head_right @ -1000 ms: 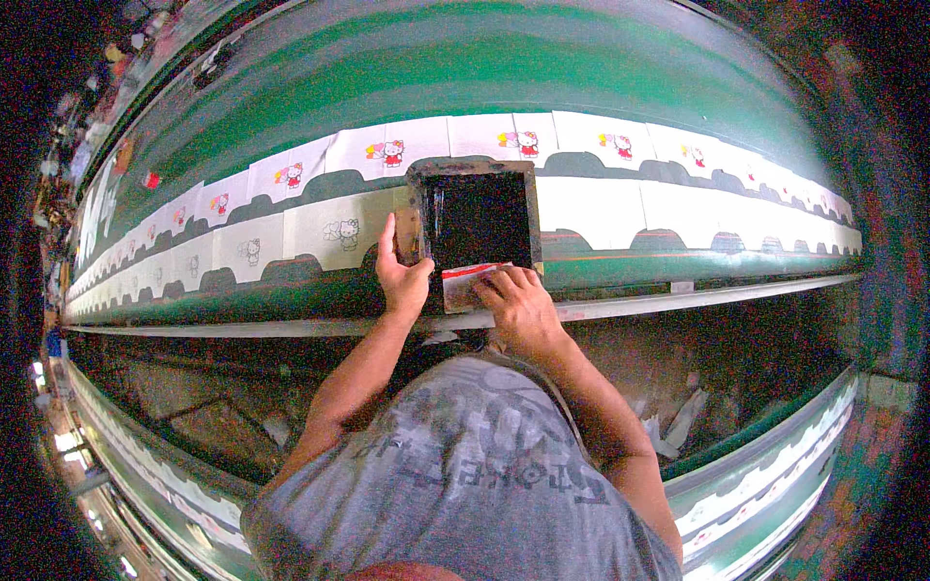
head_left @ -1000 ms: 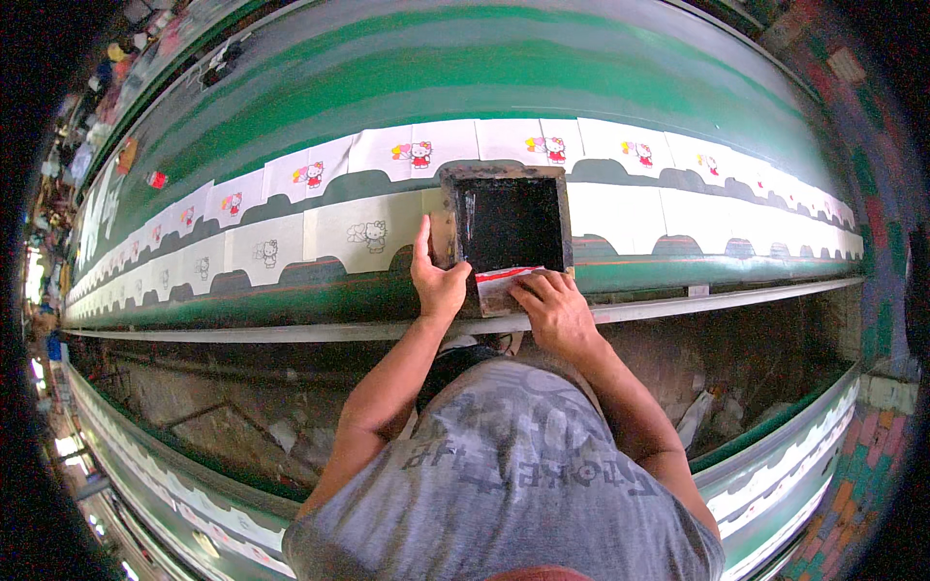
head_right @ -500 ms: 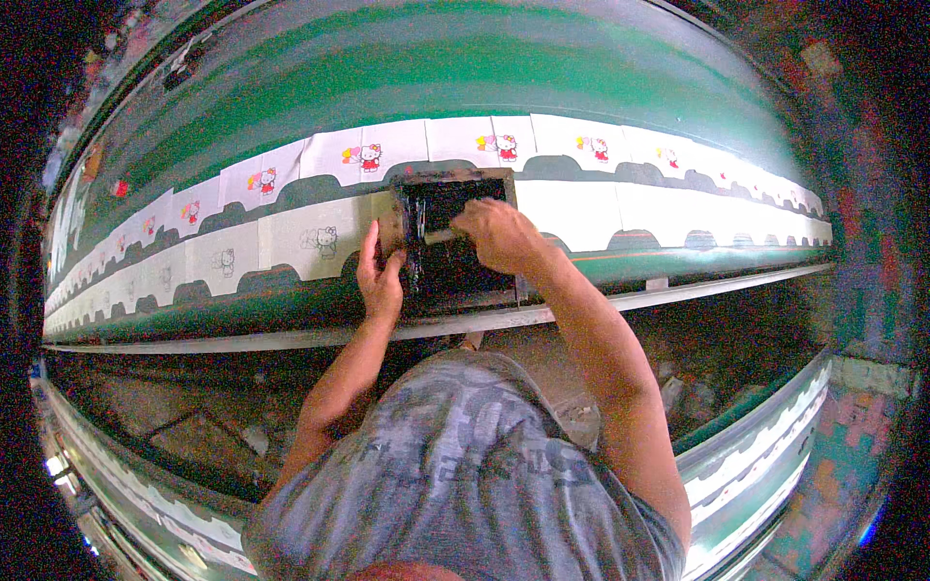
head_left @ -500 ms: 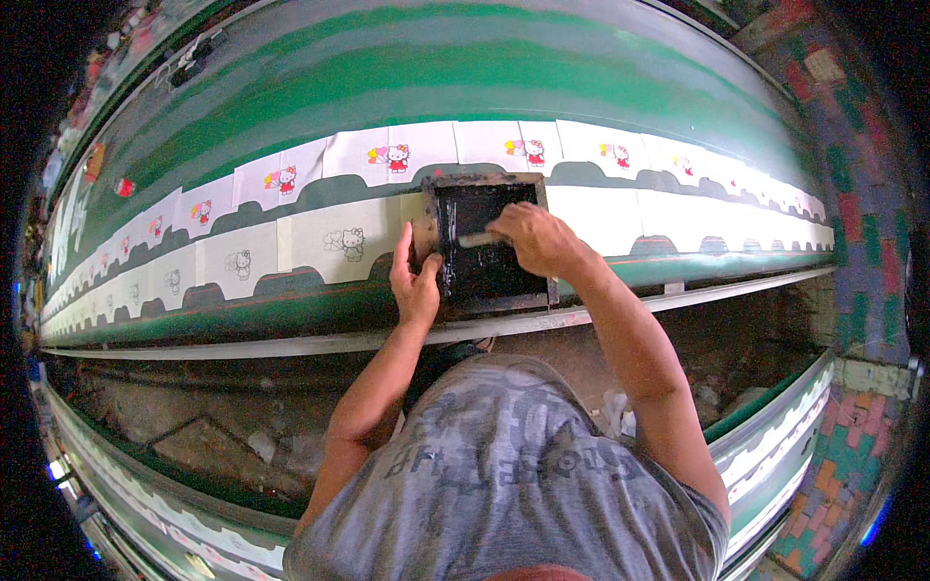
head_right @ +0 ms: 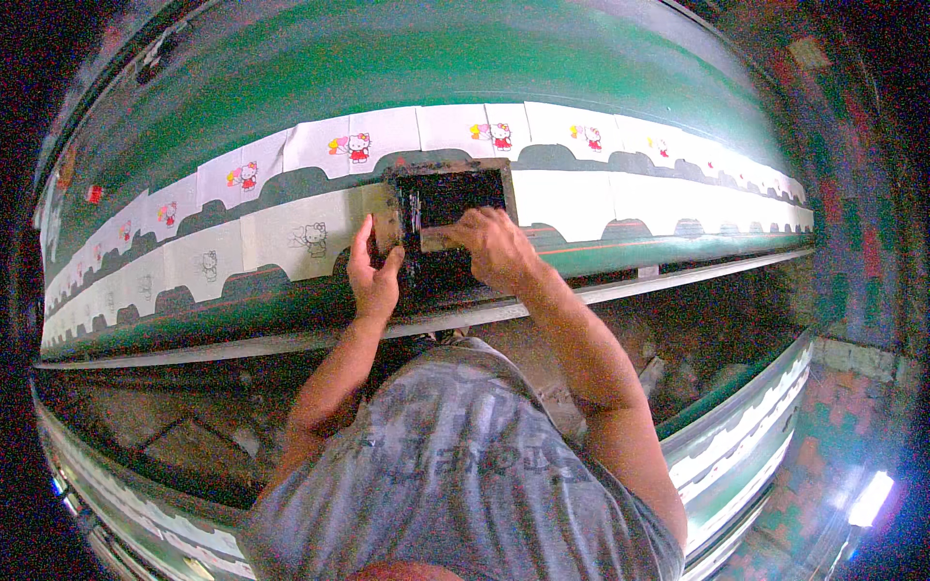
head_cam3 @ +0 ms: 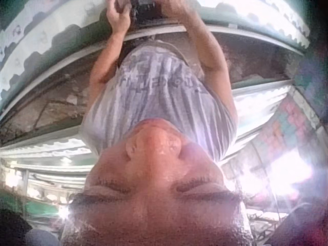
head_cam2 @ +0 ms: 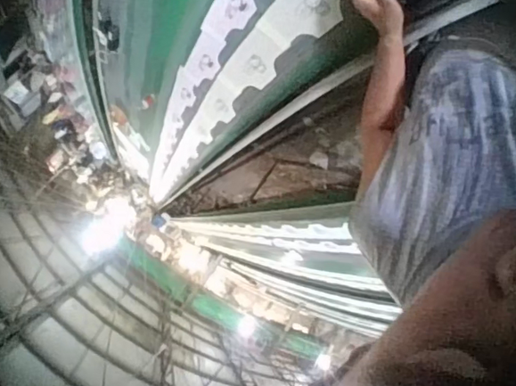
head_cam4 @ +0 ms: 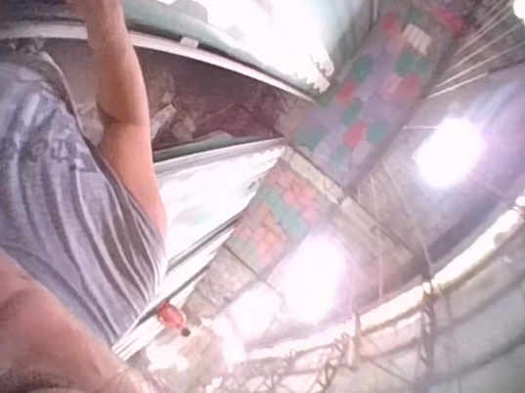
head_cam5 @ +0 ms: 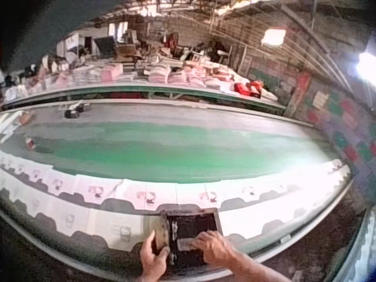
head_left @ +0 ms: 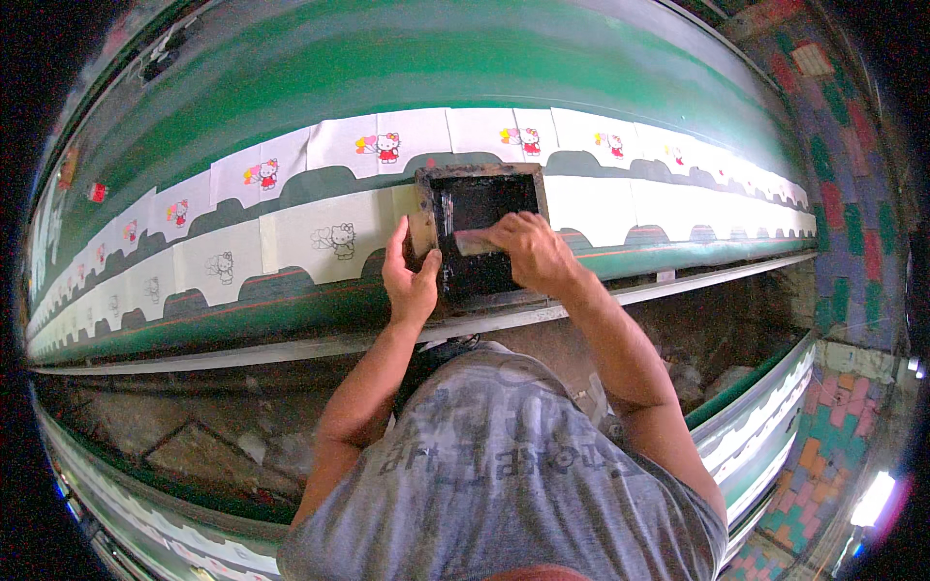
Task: The person uses a squeegee to spread black ink across a screen printing frame placed over a long sheet of paper with Hello Kitty graphics. The person repeatedly pulls the squeegee across the screen to evenly coat the surface with ink.
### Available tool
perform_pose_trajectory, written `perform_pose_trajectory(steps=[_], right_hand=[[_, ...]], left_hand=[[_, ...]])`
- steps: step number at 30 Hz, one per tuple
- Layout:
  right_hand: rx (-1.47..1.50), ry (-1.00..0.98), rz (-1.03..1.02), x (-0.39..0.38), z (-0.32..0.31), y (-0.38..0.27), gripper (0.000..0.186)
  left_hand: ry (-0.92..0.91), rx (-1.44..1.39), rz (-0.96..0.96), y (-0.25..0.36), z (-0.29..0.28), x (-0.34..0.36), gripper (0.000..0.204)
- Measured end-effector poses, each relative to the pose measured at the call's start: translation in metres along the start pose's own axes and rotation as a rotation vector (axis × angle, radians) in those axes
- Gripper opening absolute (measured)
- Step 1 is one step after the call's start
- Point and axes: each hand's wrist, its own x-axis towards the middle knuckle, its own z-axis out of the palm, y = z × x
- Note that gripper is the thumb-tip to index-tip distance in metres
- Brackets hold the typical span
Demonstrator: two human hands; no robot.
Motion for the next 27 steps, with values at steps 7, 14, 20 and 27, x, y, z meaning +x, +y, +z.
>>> perform_pose_trajectory(steps=[7, 14, 20, 27], right_hand=[[0.009, -0.128, 0.054, -0.057, 0.0, -0.039, 0.058], [0.127, 0.131, -0.001, -0.097, 0.018, -0.01, 0.046], [0.193, 0.302, 0.05, -0.155, 0.001, 0.038, 0.044], [0.201, 0.39, 0.038, -0.224, -0.027, 0.13, 0.049]], left_hand=[[0.065, 0.069, 0.019, -0.007, 0.008, -0.005, 0.088], [0.118, 0.193, 0.173, 0.005, 0.028, -0.007, 0.1], [0.111, 0.015, 0.179, 0.021, 0.102, -0.03, 0.098], [0.123, -0.009, 0.192, -0.002, 0.222, -0.043, 0.101]])
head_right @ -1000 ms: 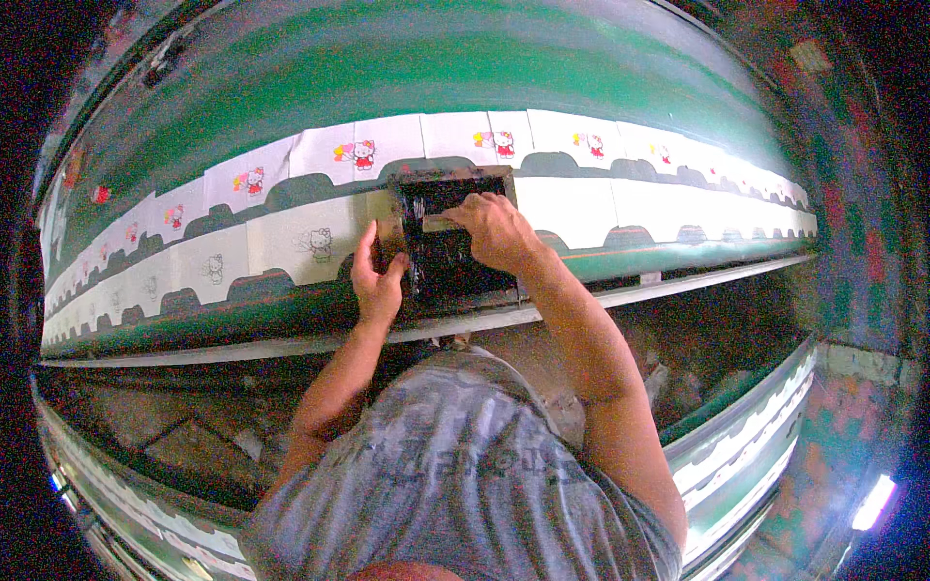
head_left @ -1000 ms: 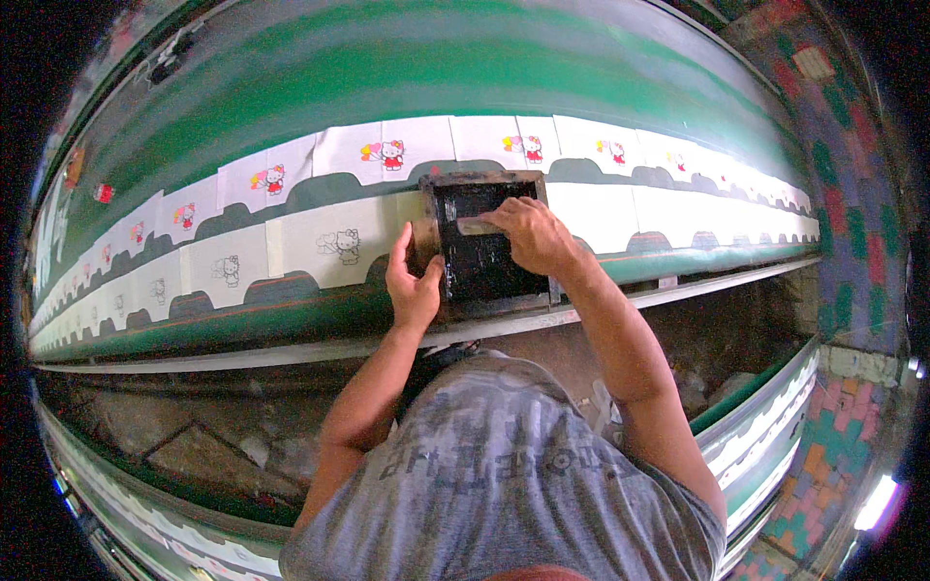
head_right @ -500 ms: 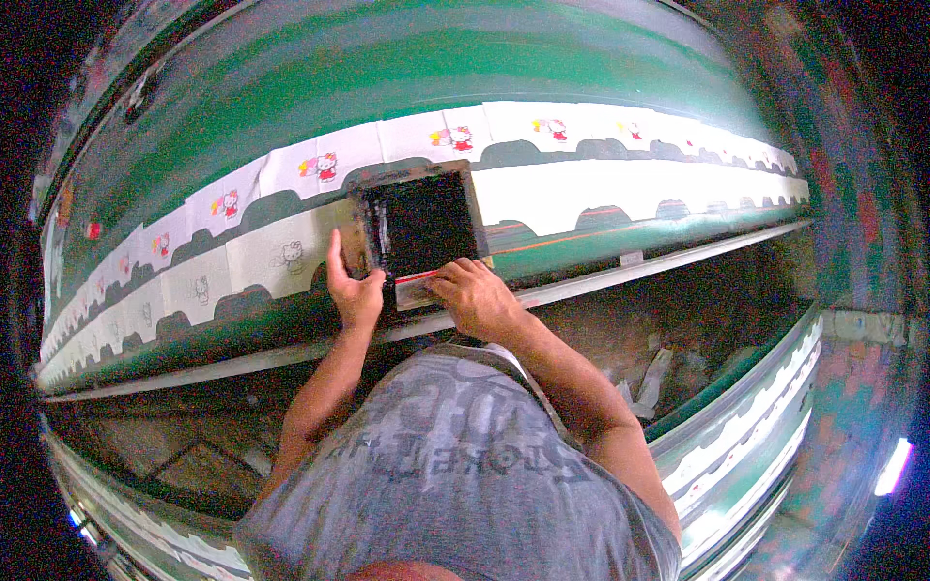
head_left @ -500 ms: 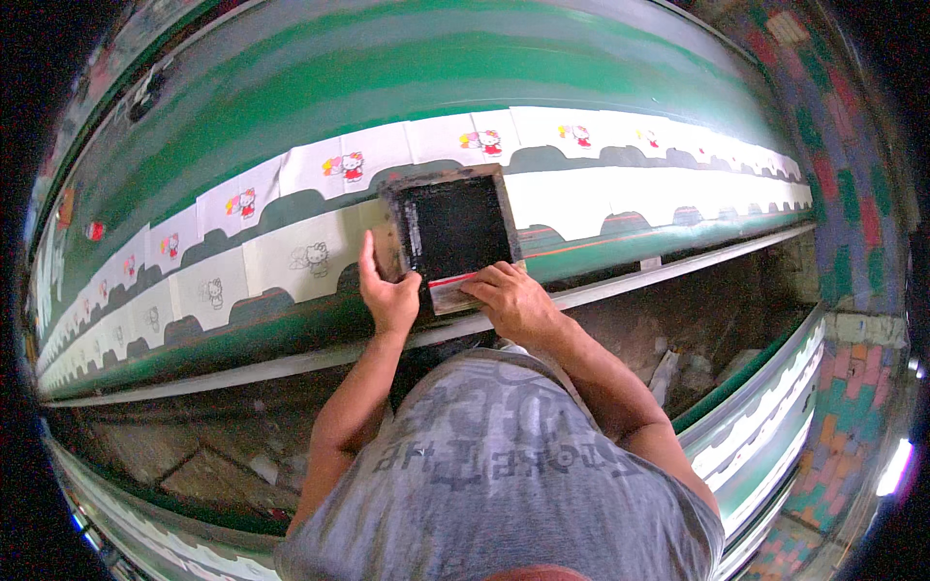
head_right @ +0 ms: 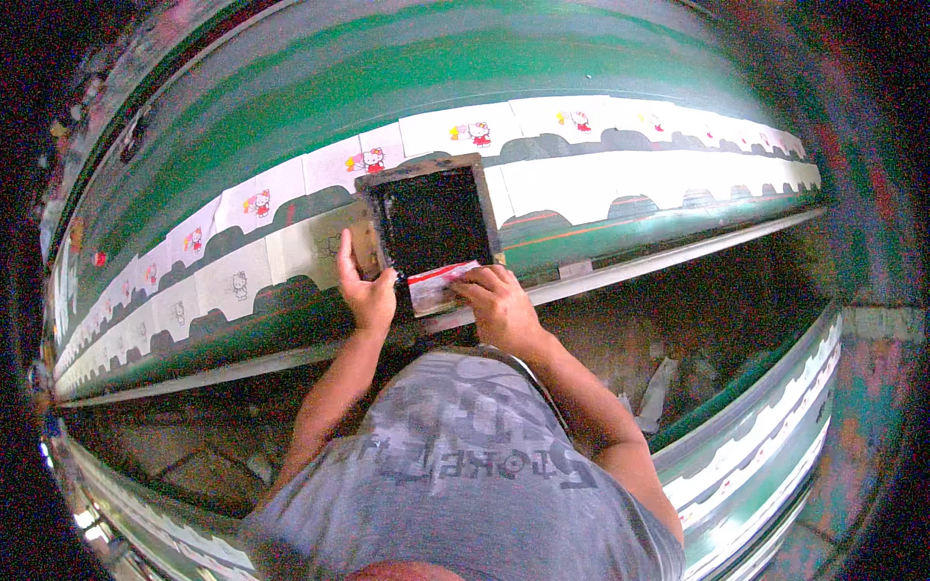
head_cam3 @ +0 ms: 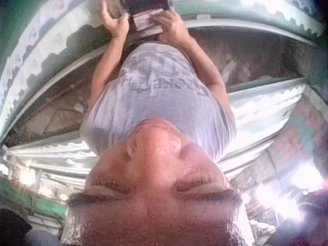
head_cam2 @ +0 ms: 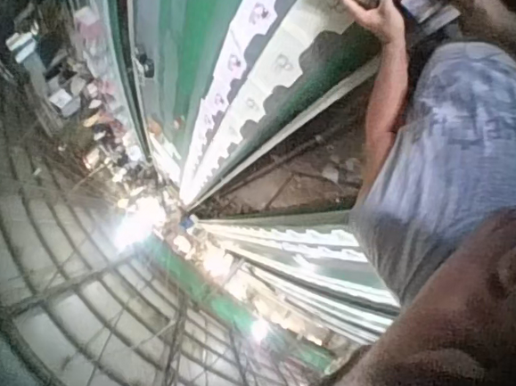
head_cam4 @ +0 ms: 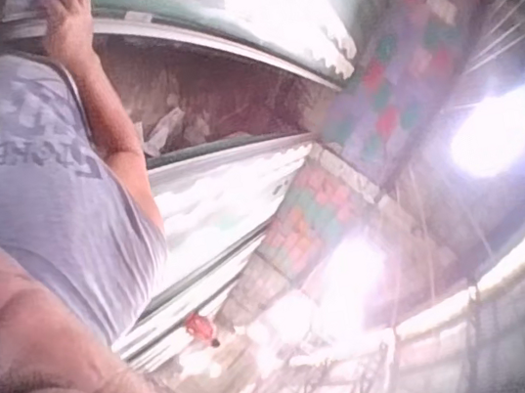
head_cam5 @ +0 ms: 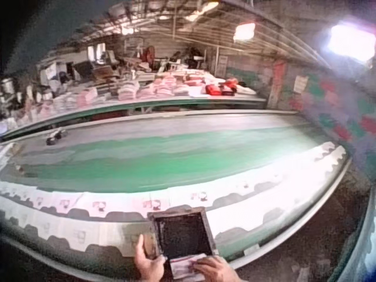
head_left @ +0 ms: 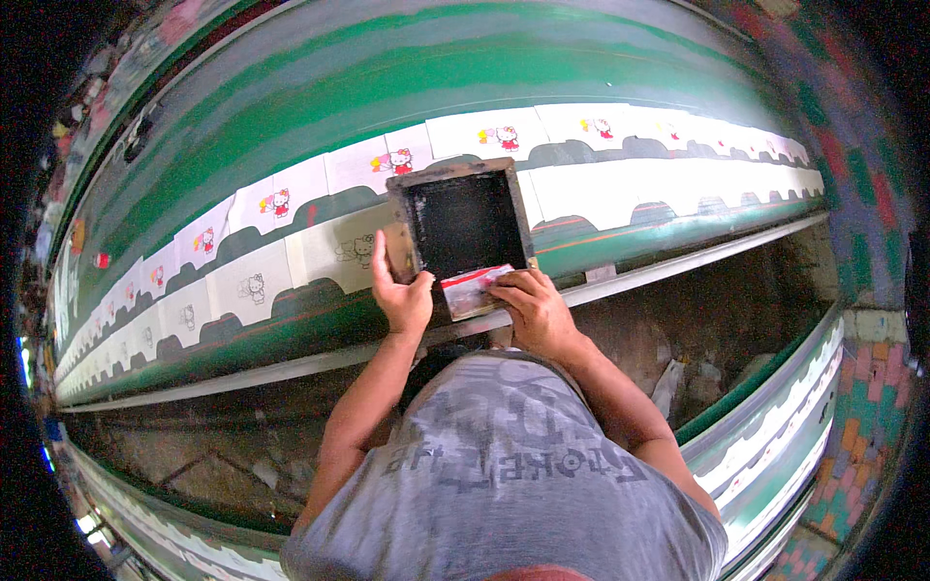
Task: The person uses a squeegee to spread black ink across a screen printing frame placed over a long sheet of paper with Hello Kitty graphics. The person repeatedly pulls the squeegee across the screen to evenly coat the surface with ink.
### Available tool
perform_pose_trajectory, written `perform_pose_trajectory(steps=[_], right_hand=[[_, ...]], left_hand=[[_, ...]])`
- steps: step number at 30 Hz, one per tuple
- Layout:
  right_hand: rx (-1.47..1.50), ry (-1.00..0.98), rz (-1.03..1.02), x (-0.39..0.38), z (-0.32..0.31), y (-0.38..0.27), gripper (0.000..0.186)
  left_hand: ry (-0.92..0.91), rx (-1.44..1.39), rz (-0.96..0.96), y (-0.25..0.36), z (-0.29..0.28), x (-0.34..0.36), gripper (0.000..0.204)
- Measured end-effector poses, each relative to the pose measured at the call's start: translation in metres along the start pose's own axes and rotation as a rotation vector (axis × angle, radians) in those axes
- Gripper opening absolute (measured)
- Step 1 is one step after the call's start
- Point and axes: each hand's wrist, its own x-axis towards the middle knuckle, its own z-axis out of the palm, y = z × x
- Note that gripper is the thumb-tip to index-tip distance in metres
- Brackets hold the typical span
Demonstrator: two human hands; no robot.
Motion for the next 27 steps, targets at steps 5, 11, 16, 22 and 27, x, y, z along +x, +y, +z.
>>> perform_pose_trajectory(steps=[5, 11, 16, 22, 27], right_hand=[[-0.078, -0.121, 0.012, -0.007, -0.042, 0.024, 0.039], [-0.22, -0.349, -0.149, 0.012, -0.05, 0.039, 0.044], [-0.163, -0.494, -0.138, 0.052, -0.07, 0.058, 0.045], [-0.104, -0.553, -0.082, 0.116, -0.066, 0.092, 0.037], [-0.222, -0.294, -0.172, 0.165, -0.041, 0.119, 0.044]], left_hand=[[-0.01, -0.015, -0.085, -0.004, 0.049, -0.012, 0.103], [0.009, 0.035, -0.114, 0.004, 0.061, -0.013, 0.104], [0.014, 0.018, -0.174, 0.01, 0.063, -0.013, 0.103], [-0.03, 0.081, -0.156, 0.011, 0.065, -0.014, 0.101], [-0.02, 0.135, -0.103, 0.002, 0.064, -0.013, 0.099]])
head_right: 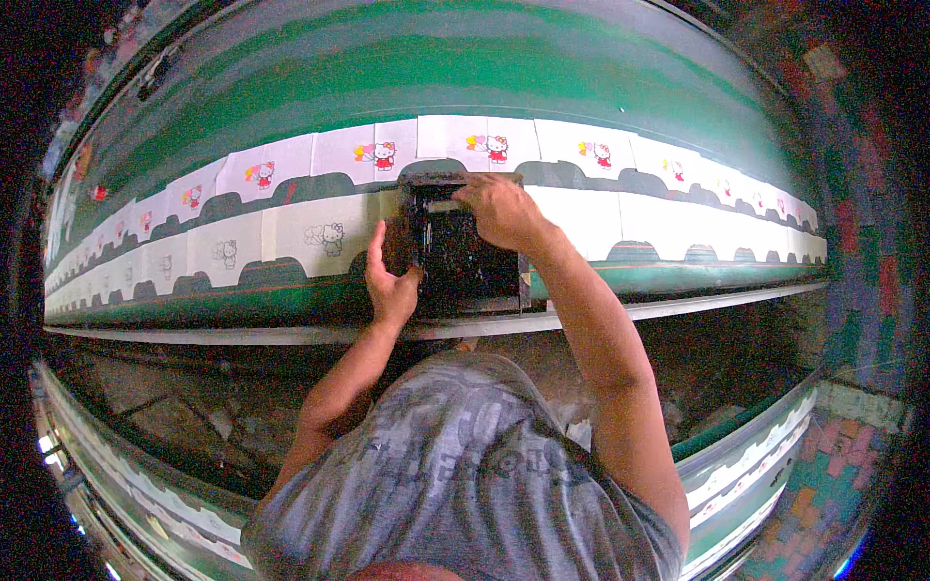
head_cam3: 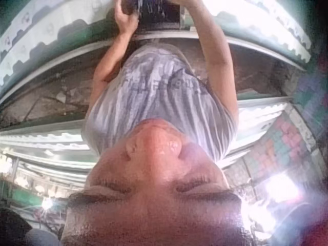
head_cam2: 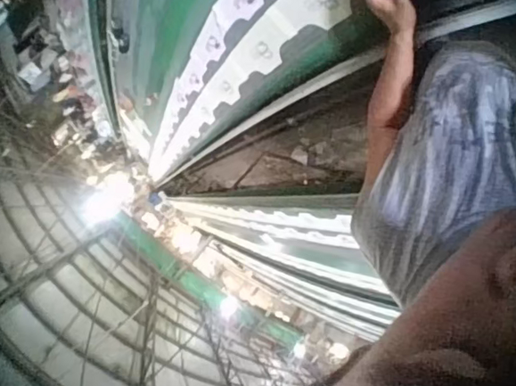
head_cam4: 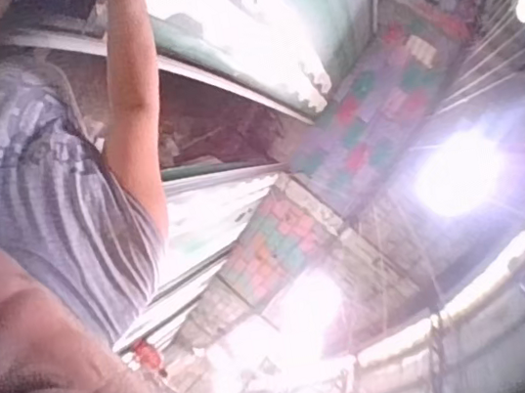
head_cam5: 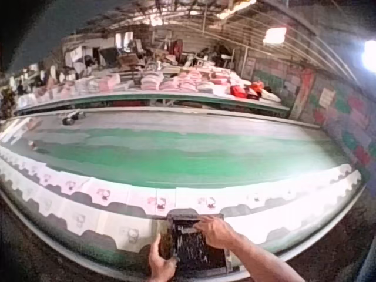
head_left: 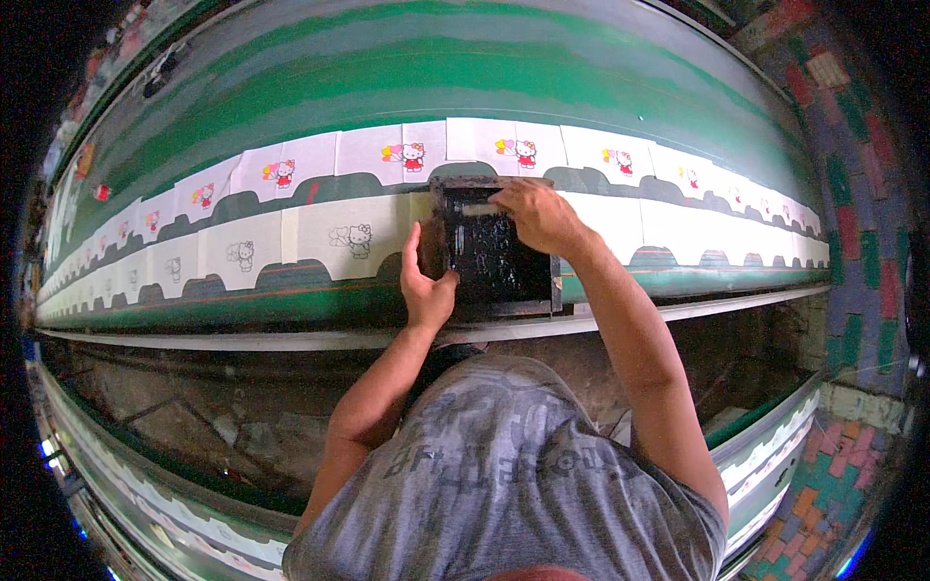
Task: The person uses a squeegee to spread black ink across a screen printing frame placed over a long sheet of paper with Hello Kitty graphics. The person repeatedly pulls the squeegee across the screen to evenly coat the surface with ink.
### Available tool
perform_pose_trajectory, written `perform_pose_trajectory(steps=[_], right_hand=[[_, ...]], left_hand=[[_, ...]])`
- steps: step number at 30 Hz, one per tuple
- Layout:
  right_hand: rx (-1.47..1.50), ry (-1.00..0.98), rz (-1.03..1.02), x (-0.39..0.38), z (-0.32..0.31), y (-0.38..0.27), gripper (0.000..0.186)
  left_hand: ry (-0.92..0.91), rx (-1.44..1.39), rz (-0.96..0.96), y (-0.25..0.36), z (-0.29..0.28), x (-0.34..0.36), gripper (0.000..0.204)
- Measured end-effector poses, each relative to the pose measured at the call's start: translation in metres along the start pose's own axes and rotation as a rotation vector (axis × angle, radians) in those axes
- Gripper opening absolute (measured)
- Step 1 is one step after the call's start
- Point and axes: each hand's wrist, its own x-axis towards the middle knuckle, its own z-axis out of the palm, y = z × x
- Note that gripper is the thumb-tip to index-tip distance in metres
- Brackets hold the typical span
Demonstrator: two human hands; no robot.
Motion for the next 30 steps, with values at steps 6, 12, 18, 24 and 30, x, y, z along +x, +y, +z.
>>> perform_pose_trajectory(steps=[6, 12, 18, 24, 30], right_hand=[[0.059, -0.129, 0.135, 0.001, 0.005, -0.009, 0.055], [0.028, -0.169, 0.093, -0.059, 0.003, -0.058, 0.062], [0.025, -0.182, 0.111, -0.104, 0.002, -0.099, 0.064], [0.125, -0.028, 0.11, -0.132, 0.013, -0.082, 0.048], [0.212, 0.228, 0.135, -0.185, -0.011, -0.041, 0.042]], left_hand=[[0.006, 0.002, 0.026, -0.015, -0.002, -0.001, 0.1], [-0.027, 0.0, 0.019, -0.009, -0.005, -0.003, 0.098], [-0.01, -0.025, -0.017, -0.007, -0.003, -0.003, 0.094], [-0.008, 0.053, 0.025, 0.011, 0.007, -0.001, 0.098], [-0.015, -0.088, 0.069, 0.03, 0.067, -0.021, 0.099]])
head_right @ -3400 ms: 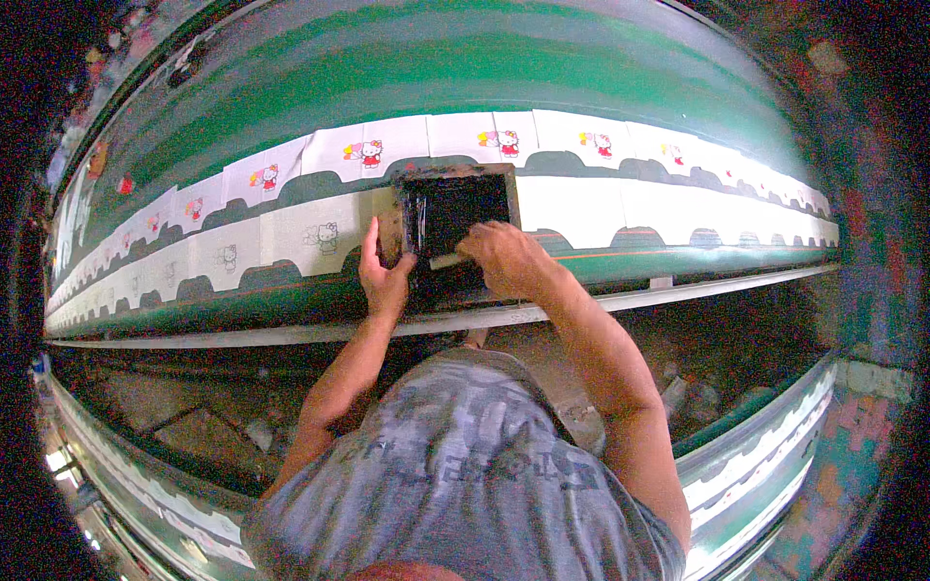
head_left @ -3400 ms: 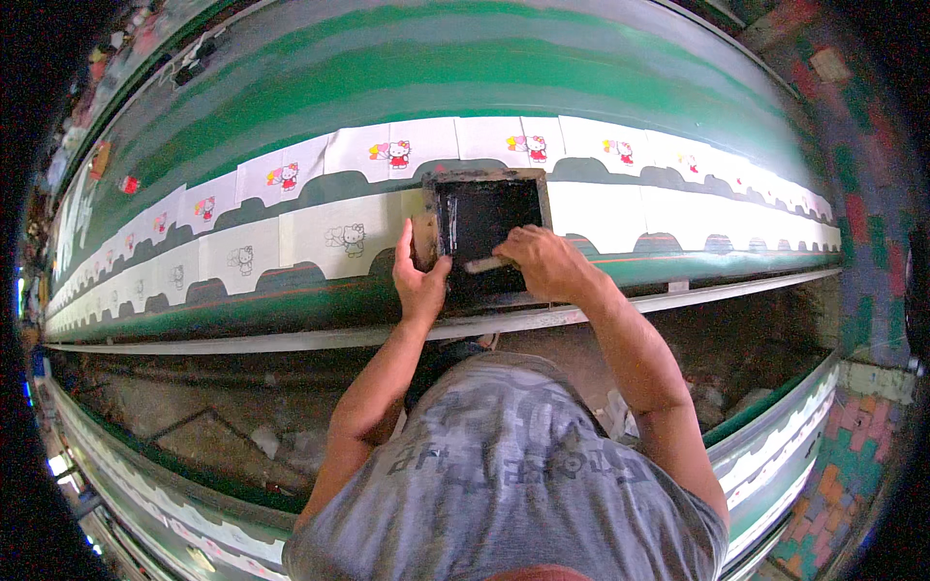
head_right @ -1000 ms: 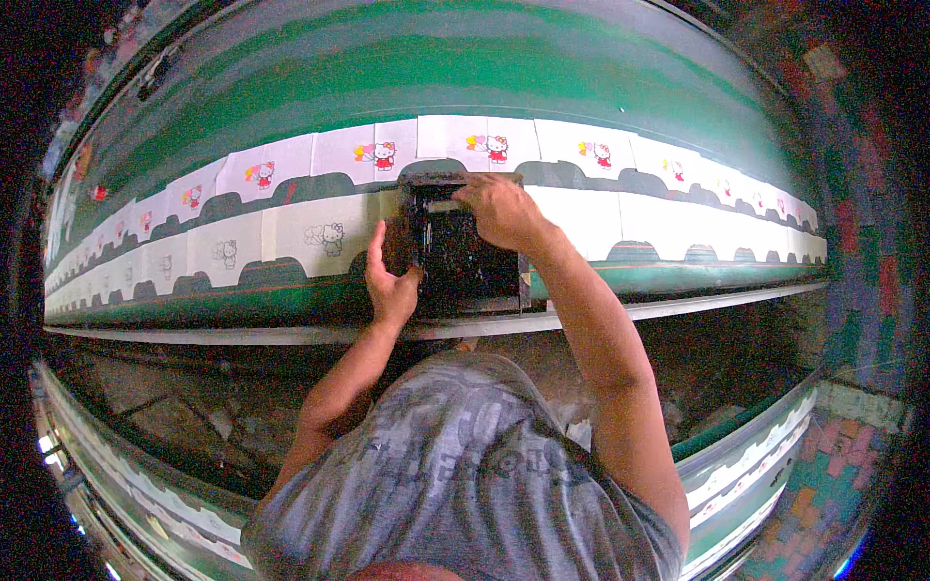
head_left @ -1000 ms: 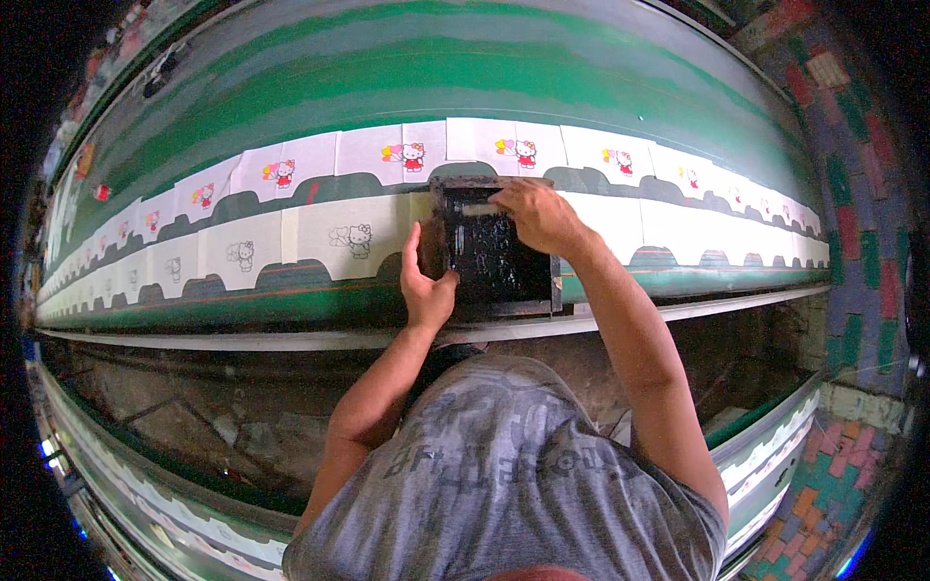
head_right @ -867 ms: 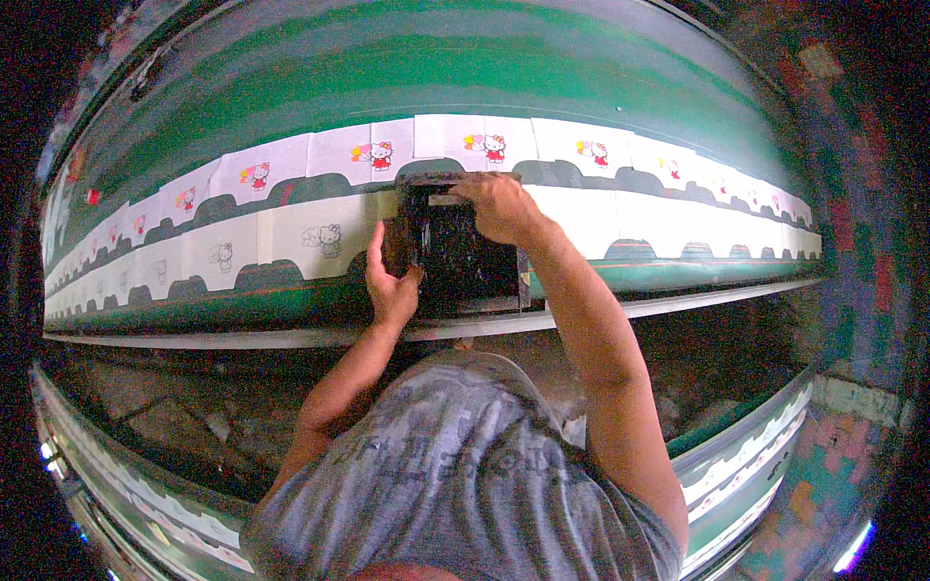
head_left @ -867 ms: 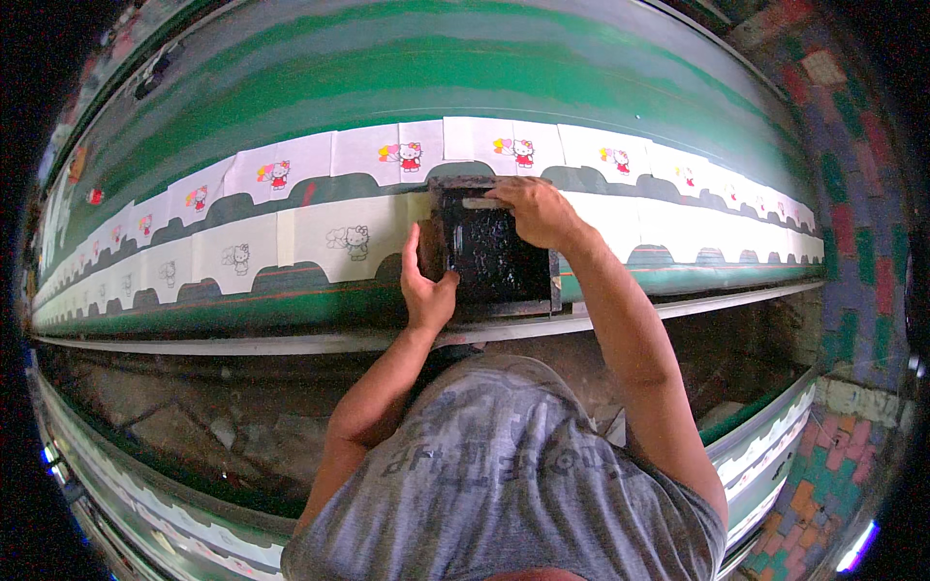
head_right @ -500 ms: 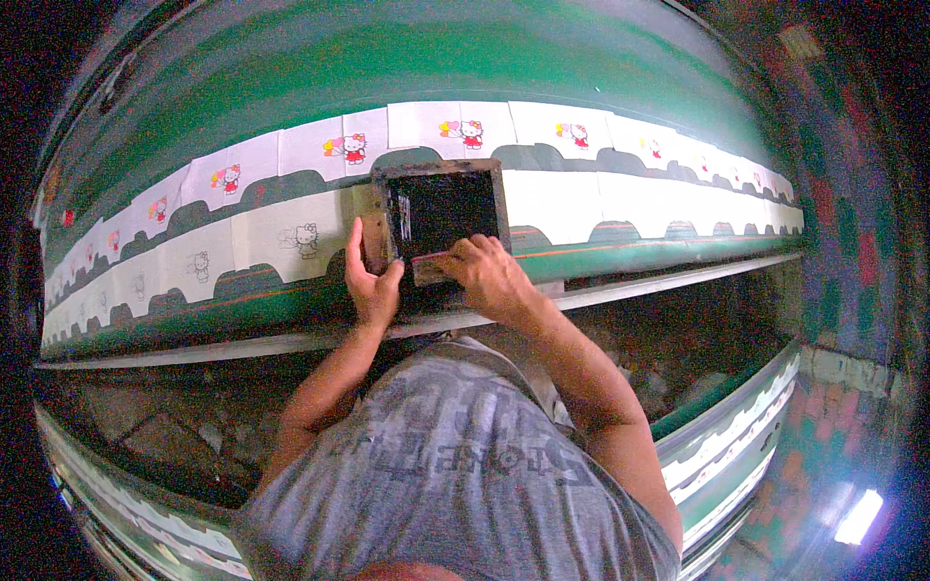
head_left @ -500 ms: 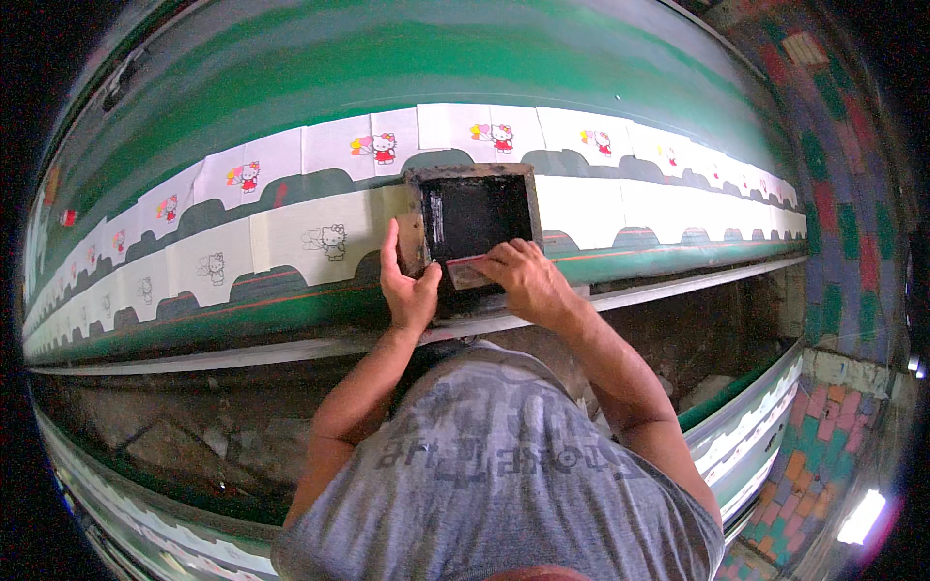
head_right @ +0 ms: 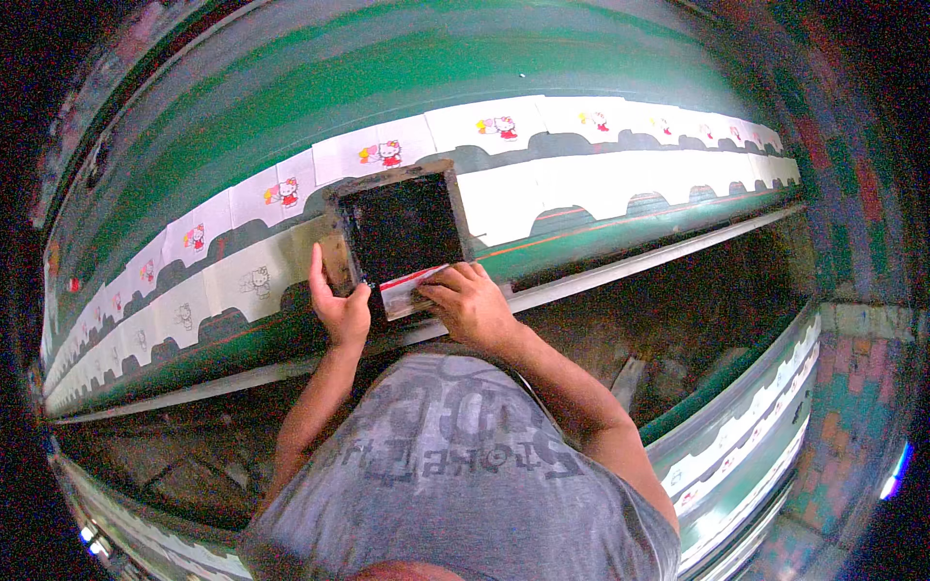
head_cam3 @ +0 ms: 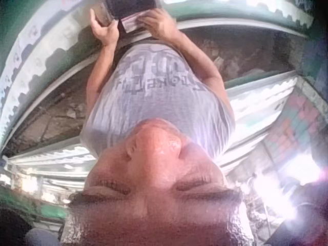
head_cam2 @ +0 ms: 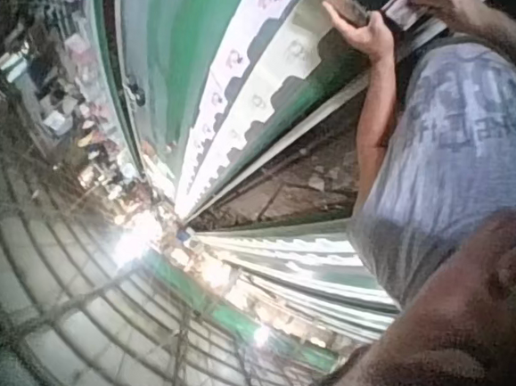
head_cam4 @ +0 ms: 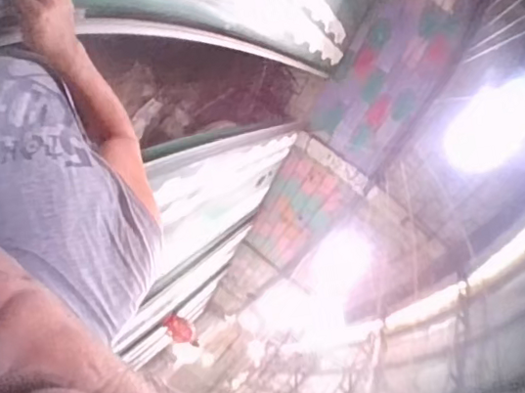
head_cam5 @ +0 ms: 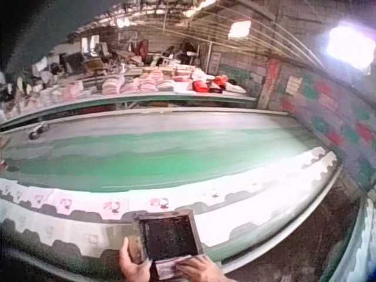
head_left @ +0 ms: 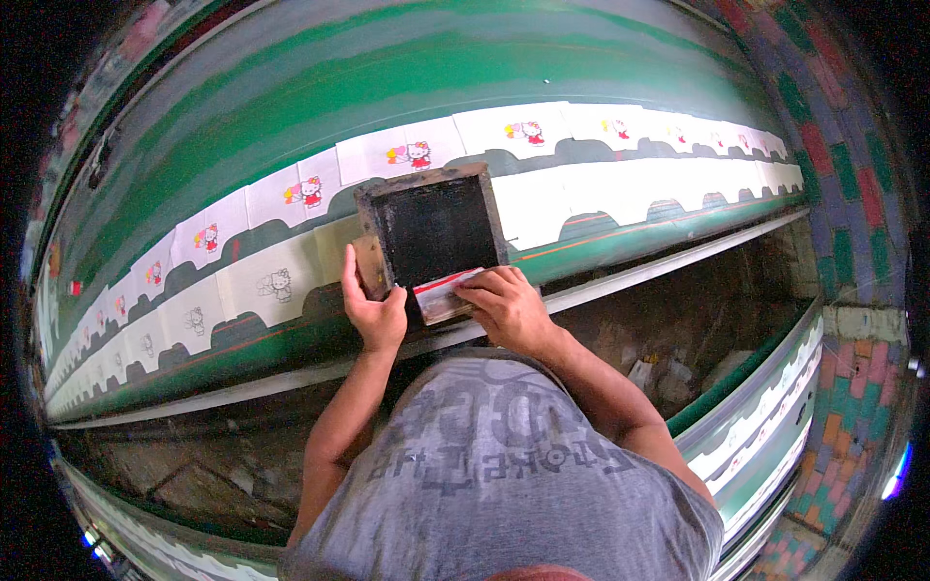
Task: The person uses a squeegee to spread black ink across a screen printing frame placed over a long sheet of paper with Hello Kitty graphics. The person repeatedly pulls the squeegee across the screen to evenly coat the surface with ink.
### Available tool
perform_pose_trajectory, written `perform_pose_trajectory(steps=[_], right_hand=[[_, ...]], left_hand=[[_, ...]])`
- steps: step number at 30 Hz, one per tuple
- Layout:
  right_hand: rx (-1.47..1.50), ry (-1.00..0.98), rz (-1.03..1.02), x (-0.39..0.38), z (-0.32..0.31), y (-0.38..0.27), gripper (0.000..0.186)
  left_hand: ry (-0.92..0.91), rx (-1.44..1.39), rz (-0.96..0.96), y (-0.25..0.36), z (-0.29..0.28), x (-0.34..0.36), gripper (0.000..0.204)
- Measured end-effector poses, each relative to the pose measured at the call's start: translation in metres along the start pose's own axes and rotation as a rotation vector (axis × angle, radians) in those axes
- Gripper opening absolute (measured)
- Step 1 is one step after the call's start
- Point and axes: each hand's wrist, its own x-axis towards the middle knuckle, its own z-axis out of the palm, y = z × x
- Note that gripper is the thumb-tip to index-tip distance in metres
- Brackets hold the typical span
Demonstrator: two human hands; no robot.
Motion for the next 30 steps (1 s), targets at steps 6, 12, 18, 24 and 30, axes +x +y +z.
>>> perform_pose_trajectory(steps=[6, 12, 18, 24, 30], right_hand=[[-0.029, 0.033, 0.022, -0.049, -0.059, 0.068, 0.04], [-0.059, -0.026, -0.008, -0.07, -0.094, 0.115, 0.044], [-0.17, -0.141, -0.117, -0.053, -0.108, 0.121, 0.039], [-0.267, -0.452, -0.113, -0.025, -0.122, 0.131, 0.043], [-0.201, -0.449, -0.074, 0.048, -0.13, 0.161, 0.044]], left_hand=[[0.005, 0.026, 0.026, -0.004, 0.103, -0.024, 0.098], [0.01, -0.01, -0.017, -0.009, 0.166, -0.041, 0.101], [0.015, 0.041, -0.05, -0.008, 0.176, -0.044, 0.102], [0.015, 0.078, -0.079, -0.007, 0.176, -0.045, 0.101], [-0.012, -0.036, -0.12, -0.009, 0.171, -0.043, 0.091]])
